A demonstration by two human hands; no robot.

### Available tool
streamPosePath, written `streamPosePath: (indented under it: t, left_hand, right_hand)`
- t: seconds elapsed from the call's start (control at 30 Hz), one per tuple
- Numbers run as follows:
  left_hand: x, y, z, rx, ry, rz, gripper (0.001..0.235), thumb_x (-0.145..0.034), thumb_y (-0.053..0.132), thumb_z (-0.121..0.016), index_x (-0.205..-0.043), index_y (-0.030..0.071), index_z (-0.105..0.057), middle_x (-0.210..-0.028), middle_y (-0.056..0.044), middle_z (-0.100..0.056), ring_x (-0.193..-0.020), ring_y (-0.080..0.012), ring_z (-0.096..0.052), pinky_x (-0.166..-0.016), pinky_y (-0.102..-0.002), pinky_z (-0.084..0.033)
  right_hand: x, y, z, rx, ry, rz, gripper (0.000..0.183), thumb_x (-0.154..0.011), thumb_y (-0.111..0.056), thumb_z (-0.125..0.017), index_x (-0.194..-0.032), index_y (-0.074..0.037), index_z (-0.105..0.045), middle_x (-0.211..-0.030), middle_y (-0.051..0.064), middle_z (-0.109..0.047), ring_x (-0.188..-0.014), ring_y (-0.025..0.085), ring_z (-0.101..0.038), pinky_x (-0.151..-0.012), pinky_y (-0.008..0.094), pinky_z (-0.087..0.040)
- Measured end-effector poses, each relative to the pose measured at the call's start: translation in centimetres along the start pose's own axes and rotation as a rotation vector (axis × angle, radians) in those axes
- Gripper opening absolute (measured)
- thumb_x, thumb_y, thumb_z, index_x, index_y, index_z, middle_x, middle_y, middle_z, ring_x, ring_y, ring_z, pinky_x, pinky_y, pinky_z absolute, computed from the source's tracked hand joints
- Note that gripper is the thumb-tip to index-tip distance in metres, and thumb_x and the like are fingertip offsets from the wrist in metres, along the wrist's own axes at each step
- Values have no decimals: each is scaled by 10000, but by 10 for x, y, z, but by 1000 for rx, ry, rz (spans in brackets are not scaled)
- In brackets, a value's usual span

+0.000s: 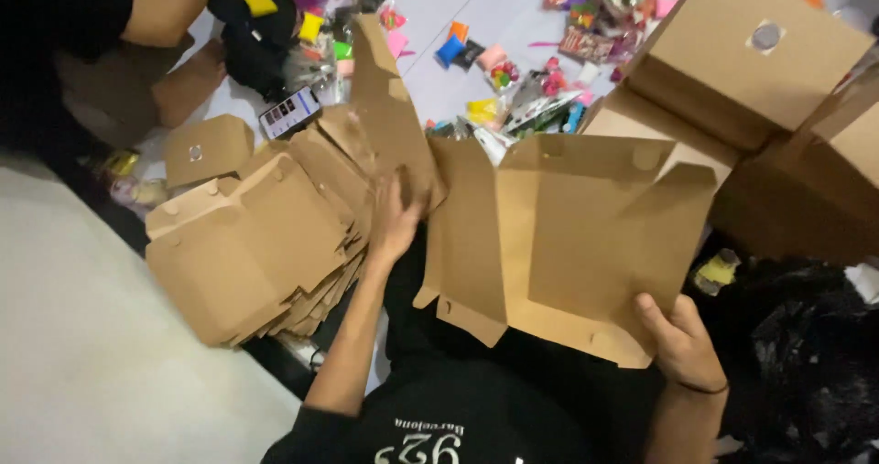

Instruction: The person sits on the floor and assembles small cardboard boxes by folding the flat pieces and tucking the flaps into slots. They handle several boxes, picking them from a stack, folding them into shape, and placing the finished boxes aside.

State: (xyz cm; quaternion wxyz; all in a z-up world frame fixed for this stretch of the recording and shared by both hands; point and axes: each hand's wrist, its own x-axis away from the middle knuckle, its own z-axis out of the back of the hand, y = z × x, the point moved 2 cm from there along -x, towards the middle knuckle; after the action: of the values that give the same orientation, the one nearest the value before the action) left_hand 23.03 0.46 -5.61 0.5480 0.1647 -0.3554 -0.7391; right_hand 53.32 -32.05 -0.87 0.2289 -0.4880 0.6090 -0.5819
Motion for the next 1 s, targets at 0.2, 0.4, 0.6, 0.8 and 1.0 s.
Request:
streamPosePath:
  t: [0.2, 0.4, 0.6, 0.8, 1.0]
  left_hand:
    - [18, 3, 10, 88, -223, -182, 1160, -806, 591, -709, -1629, 111, -46, -1710, -221, -74, -1579, -422, -61, -1226, -564, -174]
    - [25, -7, 2, 55, 115, 5, 394, -1064, 240, -416, -1423, 112, -515, -1360, -162, -650, -1178, -385, -649, -944, -449, -522]
    - [36, -28, 110, -333, 360, -111, 410, -864, 96, -608, -1262, -4, -632, -1109, -192, -666, -970, -339, -622, -893, -431, -500]
    - [117, 97, 221, -1041, 346, -82, 963, -699, -147, -626, -1644, 15, -546, -1154, -239, -658, -954, -470, -664, -777, -565, -462]
    - [102, -165, 168, -1217, 55, 384, 525, -917, 116, -683, -1427, 117, -559, -1172, -145, -661, -965, -333, -705, -724, -458, -606]
  right_hand:
    - [63, 92, 95, -2, 408, -66, 181, -1079, -106, -568, -1228, -4, -573, -1026, 63, -629, -780, 120, -549, -724, 236, -470]
    - [126, 111, 163, -2, 444, -32, 304, -1109, -248, -471, -1381, -114, -495, -713, -103, -405, -530, -6, -284, -466, 168, -186]
    - [133, 41, 107, -354, 494, 76, 622, -1003, -229, -625, -1583, -69, -466, -1289, 85, -672, -961, 152, -713, -828, 252, -593]
    - [124, 63, 133, -317, 643, 65, 393, -1054, -152, -490, -1433, -51, -520, -1010, -37, -611, -735, -6, -495, -681, 105, -358]
    - [115, 80, 140, -471, 540, 121, 444, -1050, -175, -541, -1457, 2, -525, -1351, 123, -641, -1082, 158, -647, -942, 218, -485]
